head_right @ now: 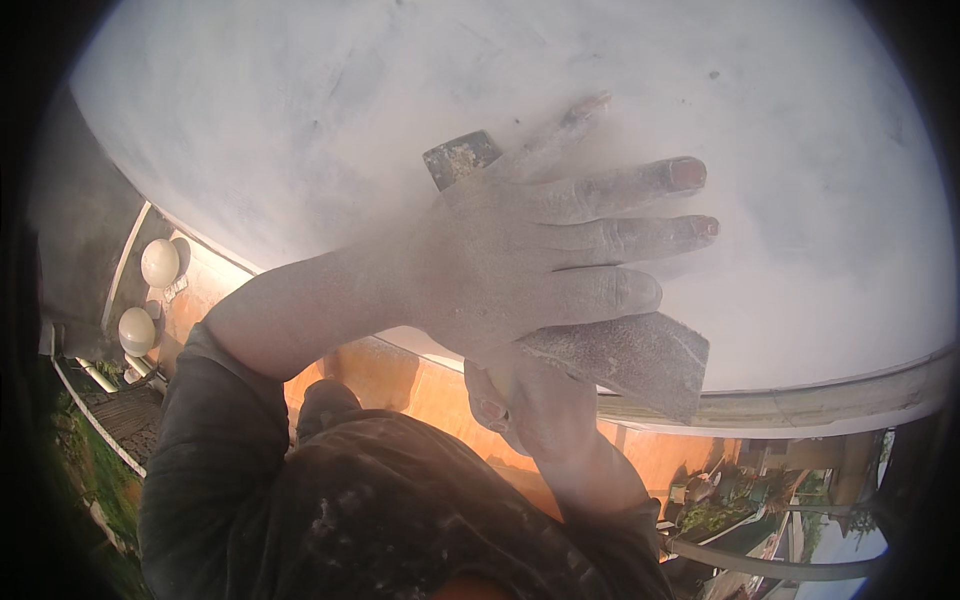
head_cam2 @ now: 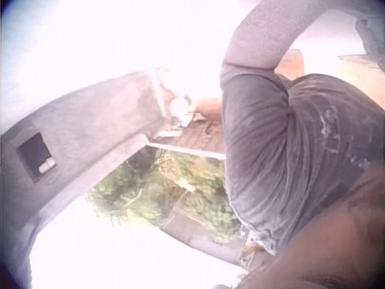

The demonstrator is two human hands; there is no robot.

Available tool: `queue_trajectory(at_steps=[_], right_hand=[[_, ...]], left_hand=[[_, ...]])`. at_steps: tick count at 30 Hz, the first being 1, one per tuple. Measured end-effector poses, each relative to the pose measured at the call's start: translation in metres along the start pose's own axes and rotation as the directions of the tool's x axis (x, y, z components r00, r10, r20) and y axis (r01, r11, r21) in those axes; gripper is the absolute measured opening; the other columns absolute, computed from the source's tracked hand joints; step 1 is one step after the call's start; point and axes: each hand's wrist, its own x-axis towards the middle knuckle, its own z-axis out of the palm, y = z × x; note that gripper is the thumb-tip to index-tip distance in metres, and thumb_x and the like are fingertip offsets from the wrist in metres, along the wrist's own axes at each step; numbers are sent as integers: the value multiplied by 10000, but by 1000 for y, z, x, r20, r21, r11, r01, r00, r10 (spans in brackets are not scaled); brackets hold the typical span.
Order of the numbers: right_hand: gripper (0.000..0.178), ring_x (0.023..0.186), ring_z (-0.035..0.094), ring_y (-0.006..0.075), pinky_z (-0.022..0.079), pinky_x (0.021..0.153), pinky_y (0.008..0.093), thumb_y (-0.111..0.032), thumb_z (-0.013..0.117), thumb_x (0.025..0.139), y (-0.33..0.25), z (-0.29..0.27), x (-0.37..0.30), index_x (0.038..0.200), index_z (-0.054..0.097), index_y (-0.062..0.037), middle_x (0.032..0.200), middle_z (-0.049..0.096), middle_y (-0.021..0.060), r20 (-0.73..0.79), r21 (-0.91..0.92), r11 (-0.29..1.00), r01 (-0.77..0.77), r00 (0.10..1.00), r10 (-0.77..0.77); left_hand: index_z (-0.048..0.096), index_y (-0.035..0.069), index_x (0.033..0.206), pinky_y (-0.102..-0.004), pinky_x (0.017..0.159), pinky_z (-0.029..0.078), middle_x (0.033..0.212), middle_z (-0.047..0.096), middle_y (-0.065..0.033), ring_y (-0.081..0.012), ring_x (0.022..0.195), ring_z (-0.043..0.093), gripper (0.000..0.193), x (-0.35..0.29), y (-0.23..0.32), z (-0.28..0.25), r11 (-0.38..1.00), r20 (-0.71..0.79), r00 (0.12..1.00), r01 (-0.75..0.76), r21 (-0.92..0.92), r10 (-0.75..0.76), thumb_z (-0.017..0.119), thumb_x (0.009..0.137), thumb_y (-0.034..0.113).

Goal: The person smooths a white wall surface using a sanding block and a putty knife. They alternate between rubbing the wall with the sanding block and scraping or scraping off residue with the putty knife, working across different sections of the wall.

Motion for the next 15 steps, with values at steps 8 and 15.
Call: queue_trajectory(at_steps=[8,15], right_hand=[[255,460,437,160,333,380,265,-167,486,1016,-12,15,-4,954,568,66,699,518,125,-2,689,702,-178,969,247],[263,469,450,158,316,368,259,-190,499,1025,-5,11,-2,958,557,57,771,562,132,88,654,745,-132,991,98]], left_hand=[[696,155,956,-670,1240,214,1386,621,-28,-244,1496,379,350,-7,3,-1,996,-52,998,41,-75,-45,761,735,419],[705,153,992,-684,1237,202,1358,639,-35,-270,1482,405,522,-2,-2,-6,1000,-41,999,-1,0,1,808,564,433]])
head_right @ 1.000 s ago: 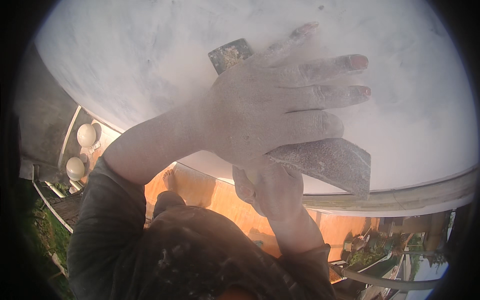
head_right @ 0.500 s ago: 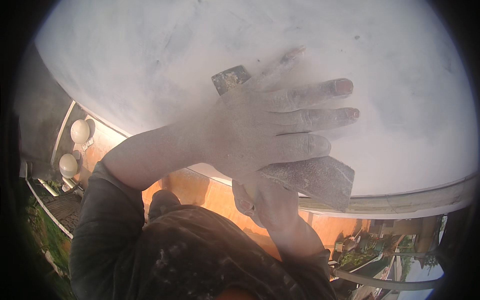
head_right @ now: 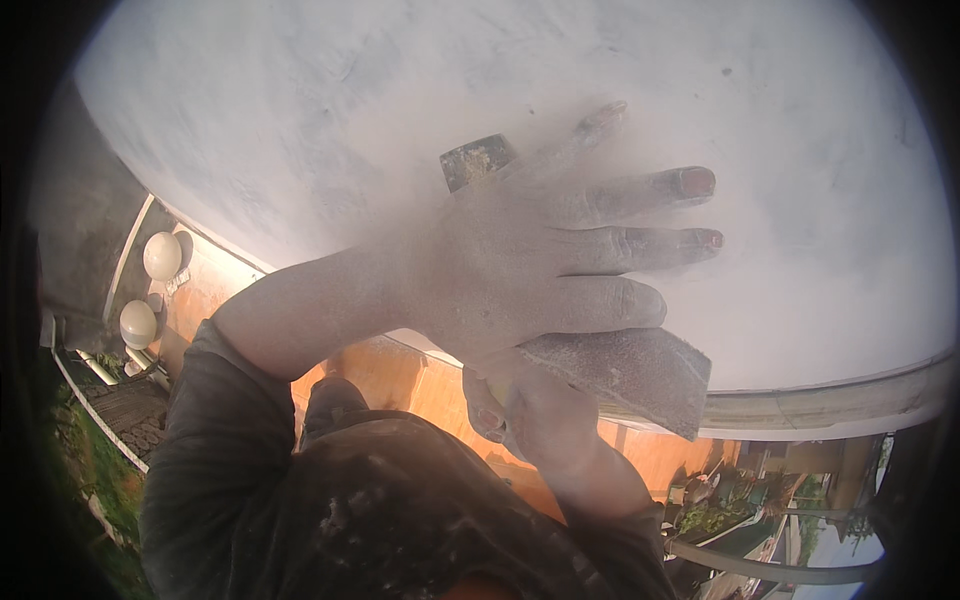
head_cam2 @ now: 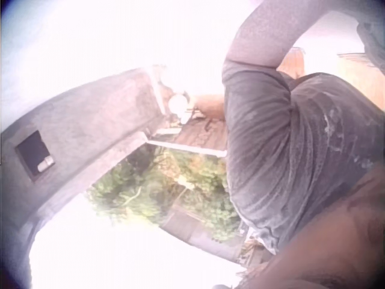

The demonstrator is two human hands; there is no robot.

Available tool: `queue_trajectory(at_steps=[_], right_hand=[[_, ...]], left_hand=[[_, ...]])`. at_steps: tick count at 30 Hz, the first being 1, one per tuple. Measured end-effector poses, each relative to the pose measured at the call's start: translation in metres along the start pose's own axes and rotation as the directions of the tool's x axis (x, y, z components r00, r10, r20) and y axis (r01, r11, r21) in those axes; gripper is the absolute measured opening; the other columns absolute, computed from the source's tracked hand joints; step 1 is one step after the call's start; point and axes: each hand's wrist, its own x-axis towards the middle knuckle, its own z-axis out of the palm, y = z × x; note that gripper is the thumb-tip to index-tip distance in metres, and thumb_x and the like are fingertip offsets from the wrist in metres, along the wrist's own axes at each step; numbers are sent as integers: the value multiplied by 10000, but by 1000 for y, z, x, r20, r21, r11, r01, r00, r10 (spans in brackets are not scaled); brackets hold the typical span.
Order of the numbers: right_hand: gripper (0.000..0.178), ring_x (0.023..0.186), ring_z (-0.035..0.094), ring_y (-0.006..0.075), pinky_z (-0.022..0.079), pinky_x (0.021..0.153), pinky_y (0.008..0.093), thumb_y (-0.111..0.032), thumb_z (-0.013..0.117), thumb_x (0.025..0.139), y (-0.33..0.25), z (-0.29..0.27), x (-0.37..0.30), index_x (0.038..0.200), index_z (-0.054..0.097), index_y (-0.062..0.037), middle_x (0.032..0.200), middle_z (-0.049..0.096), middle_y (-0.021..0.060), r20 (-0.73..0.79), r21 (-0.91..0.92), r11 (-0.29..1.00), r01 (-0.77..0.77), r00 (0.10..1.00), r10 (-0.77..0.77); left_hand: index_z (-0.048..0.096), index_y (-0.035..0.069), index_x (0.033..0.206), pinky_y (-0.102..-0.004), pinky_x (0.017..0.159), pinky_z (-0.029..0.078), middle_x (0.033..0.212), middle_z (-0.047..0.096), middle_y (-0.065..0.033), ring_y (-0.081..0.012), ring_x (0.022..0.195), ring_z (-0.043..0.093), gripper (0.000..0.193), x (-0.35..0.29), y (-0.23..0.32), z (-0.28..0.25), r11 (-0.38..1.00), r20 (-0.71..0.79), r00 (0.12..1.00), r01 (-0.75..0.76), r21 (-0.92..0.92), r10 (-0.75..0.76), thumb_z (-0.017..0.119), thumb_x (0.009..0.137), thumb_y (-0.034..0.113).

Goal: The person smooths a white wall surface using a sanding block and a putty knife. They alternate between rubbing the wall with the sanding block and scraping or scraping off residue with the putty knife, working across different sections of the wall.

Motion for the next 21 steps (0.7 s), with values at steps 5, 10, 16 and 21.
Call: queue_trajectory(at_steps=[5,10,16,21], right_hand=[[261,488,466,151,325,375,247,-178,468,1050,1,-6,4,968,554,55,788,564,138,103,-5,1000,-13,995,14],[266,500,467,152,330,376,247,-193,458,1067,6,2,9,994,556,43,883,556,122,-50,51,999,-16,999,19],[257,498,465,151,335,378,254,-191,470,1060,-4,20,23,999,568,40,823,544,114,-96,29,999,-31,995,33],[190,510,444,141,339,428,282,-135,502,1023,-4,4,29,1064,599,24,666,514,89,52,-341,937,80,996,-66]], left_hand=[[706,150,997,-683,1239,190,1374,631,-42,-275,1492,389,546,0,-4,-12,1000,45,999,18,-6,-18,827,552,442],[707,155,1042,-673,1250,173,1419,607,-27,-262,1506,364,583,-3,-3,-17,999,113,993,36,-9,-35,834,564,465],[707,174,1082,-651,1261,162,1451,586,17,-248,1515,350,559,-1,-7,-22,997,142,990,11,73,-22,819,625,477],[695,173,1123,-649,1264,147,1489,559,27,-243,1520,341,455,-10,-13,-23,988,2,997,77,137,-78,785,740,400]])
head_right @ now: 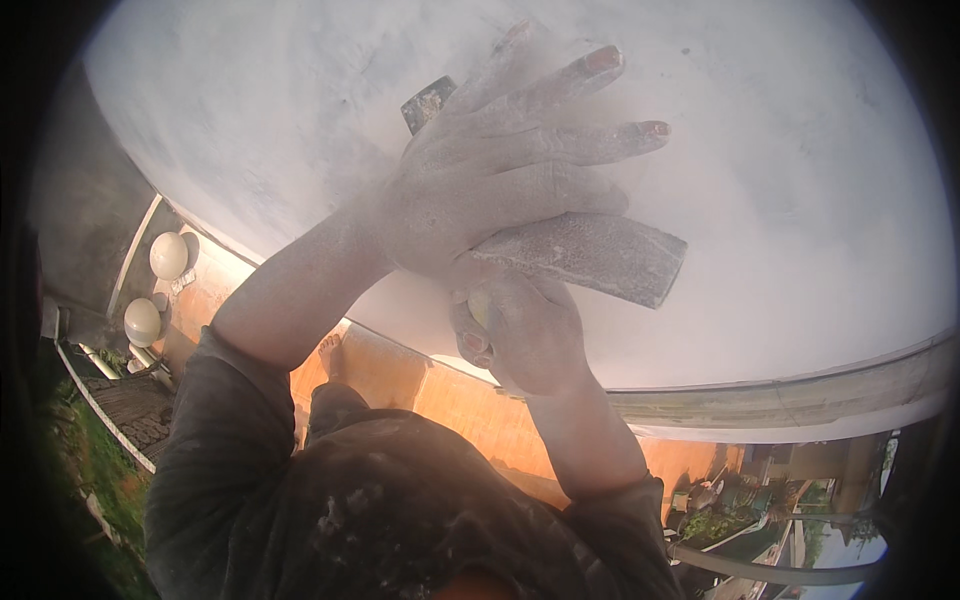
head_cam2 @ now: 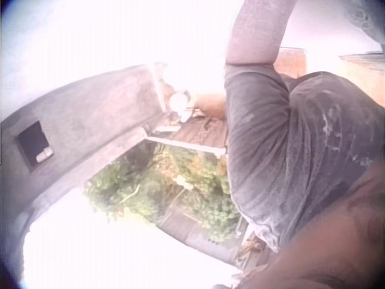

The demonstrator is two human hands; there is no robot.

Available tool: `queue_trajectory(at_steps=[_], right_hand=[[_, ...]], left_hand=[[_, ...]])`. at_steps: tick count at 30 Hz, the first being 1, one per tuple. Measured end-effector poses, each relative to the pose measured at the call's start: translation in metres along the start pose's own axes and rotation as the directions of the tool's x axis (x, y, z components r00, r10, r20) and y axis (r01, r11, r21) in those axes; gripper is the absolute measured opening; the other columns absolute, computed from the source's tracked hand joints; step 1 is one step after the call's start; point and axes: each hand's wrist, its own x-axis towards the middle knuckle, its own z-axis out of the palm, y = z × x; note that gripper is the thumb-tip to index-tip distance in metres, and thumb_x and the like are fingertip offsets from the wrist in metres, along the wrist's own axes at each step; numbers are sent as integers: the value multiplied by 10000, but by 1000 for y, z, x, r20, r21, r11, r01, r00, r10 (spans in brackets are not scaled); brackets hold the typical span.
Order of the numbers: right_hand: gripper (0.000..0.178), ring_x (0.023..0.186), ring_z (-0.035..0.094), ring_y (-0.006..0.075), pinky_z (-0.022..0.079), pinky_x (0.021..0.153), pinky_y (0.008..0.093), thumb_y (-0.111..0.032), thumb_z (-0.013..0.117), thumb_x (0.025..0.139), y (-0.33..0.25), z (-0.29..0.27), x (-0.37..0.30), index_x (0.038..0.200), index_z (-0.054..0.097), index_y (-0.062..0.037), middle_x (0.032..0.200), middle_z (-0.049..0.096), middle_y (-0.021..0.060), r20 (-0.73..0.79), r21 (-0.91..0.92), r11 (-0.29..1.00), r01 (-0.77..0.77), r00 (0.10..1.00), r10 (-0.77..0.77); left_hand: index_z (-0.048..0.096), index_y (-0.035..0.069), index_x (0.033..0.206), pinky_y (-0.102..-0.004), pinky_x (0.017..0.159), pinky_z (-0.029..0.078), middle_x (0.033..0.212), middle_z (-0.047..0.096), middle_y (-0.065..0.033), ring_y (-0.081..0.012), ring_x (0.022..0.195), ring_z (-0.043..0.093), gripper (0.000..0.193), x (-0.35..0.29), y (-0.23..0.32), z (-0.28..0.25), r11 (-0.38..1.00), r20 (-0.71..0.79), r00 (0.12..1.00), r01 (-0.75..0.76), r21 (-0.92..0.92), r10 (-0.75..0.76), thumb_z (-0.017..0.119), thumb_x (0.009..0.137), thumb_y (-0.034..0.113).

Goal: The person smooths a white wall surface using a sanding block and a putty knife. They alternate between rubbing the wall with the sanding block and scraping or scraping off residue with the putty knife, working across different sections of the wall.

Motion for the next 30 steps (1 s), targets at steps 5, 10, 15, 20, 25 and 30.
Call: queue_trajectory(at_steps=[5,10,15,20,25,30], right_hand=[[225,524,497,179,372,444,284,-153,515,1013,45,-22,-26,1016,595,57,678,556,122,-70,166,985,-45,996,57],[370,684,588,209,488,588,327,-44,596,948,85,-30,-51,1316,603,-1,869,636,94,-179,-485,851,200,930,-320],[569,766,644,278,539,663,365,-7,708,830,84,-26,-54,1385,591,-47,951,682,138,101,-909,239,340,738,-667],[611,757,651,264,534,650,369,45,711,789,77,-18,-50,1382,583,-27,944,686,115,171,-863,192,467,628,-759],[678,749,643,269,522,651,357,83,683,763,78,-16,-48,1419,541,-15,928,683,111,166,-831,202,518,577,-800],[733,731,623,271,519,647,361,79,685,757,80,-15,-49,1458,509,-43,896,668,111,156,-822,243,515,614,-774]], left_hand=[[692,142,1216,-667,1233,72,1551,517,-53,-382,1531,296,423,-30,33,15,983,220,976,39,-181,2,650,885,401],[545,38,1386,-598,1239,203,1560,455,-188,-396,1523,297,417,-82,75,-3,746,-20,865,421,-516,-502,557,1037,266],[433,-6,1480,-605,1189,296,1496,496,-228,-398,1443,424,485,-112,80,-28,250,-19,645,269,-930,-764,458,1093,285],[440,-4,1468,-560,1160,350,1399,564,-227,-390,1395,471,499,-110,99,-33,104,44,709,165,-981,-704,464,1087,318],[430,85,1482,-521,1146,362,1399,584,-220,-389,1358,511,484,-104,113,-40,63,132,678,255,-965,-723,472,1079,349],[447,60,1457,-535,1142,366,1369,600,-238,-360,1353,517,512,-100,114,-48,302,128,732,424,-854,-669,452,1077,404]])
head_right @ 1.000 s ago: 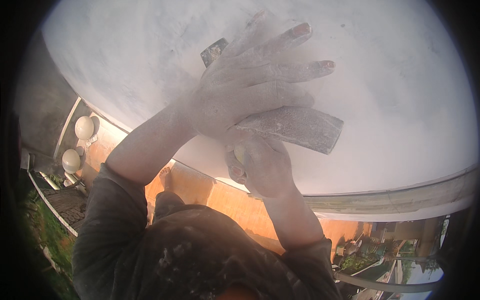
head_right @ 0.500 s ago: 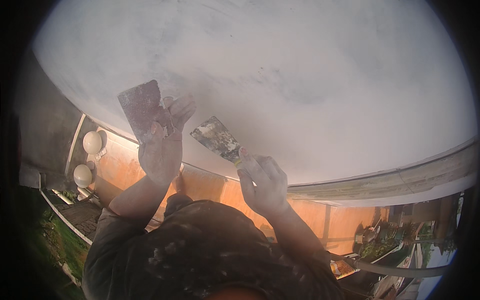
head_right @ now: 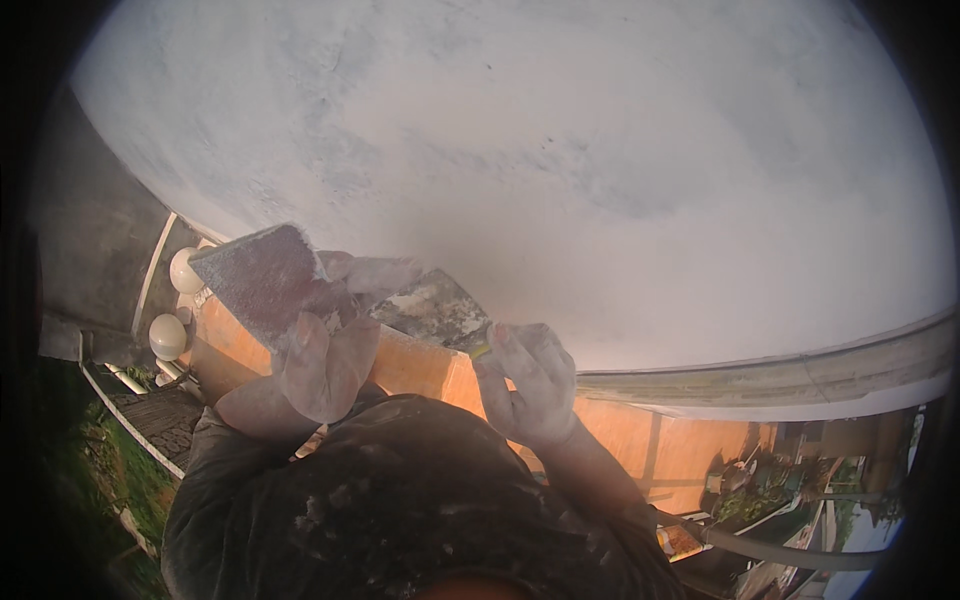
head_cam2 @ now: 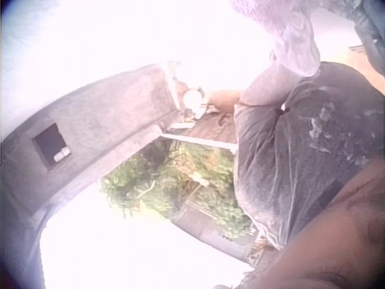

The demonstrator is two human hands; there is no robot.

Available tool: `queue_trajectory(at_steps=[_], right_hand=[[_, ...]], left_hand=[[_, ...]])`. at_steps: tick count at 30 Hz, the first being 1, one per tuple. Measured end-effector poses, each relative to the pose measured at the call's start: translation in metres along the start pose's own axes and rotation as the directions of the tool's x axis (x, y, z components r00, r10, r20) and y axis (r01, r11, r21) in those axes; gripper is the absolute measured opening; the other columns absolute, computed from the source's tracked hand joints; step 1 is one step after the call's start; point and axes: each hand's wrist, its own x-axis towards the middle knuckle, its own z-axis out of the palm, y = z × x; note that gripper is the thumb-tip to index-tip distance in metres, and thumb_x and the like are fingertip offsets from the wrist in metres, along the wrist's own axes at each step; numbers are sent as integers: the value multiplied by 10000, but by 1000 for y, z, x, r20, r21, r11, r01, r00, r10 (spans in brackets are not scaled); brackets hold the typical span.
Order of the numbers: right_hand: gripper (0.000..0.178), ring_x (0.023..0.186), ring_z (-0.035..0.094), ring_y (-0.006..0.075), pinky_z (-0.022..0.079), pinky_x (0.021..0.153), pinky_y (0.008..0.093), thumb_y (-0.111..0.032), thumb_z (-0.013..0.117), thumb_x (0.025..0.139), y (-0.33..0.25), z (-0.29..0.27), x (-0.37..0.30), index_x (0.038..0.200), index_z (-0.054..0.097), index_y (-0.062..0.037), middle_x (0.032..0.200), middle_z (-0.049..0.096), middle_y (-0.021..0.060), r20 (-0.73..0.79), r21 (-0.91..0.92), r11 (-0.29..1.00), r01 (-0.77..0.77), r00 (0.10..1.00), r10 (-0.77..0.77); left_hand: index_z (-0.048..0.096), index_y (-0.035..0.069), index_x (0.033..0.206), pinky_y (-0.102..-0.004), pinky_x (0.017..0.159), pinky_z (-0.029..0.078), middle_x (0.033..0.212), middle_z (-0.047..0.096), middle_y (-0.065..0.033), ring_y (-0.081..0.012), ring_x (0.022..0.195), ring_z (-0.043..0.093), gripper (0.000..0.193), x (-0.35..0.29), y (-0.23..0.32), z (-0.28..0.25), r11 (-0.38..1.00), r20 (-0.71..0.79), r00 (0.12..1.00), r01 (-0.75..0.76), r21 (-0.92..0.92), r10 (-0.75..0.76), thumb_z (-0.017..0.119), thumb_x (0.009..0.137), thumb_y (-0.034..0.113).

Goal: The person smooths a white wall surface using a sanding block and a putty knife. They alternate between rubbing the wall with the sanding block and scraping or scraping off residue with the putty knife, working across different sections of the wall.

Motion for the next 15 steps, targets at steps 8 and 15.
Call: queue_trajectory(at_steps=[8,15], right_hand=[[764,729,618,275,520,643,372,80,688,752,-1,1,-4,1477,487,-54,878,654,113,4,50,998,-38,999,38],[748,719,623,262,514,639,371,78,700,751,-2,3,-6,1463,497,-27,857,652,108,-4,72,996,-45,999,45]], left_hand=[[466,-42,1447,-542,1120,429,1444,540,-225,-356,1328,543,498,-11,-18,7,964,-186,970,-191,-187,156,567,1037,223],[607,75,1376,-656,1094,414,1399,588,-120,-370,1310,544,410,-17,-14,8,983,-223,975,-57,-177,16,611,1028,292]])
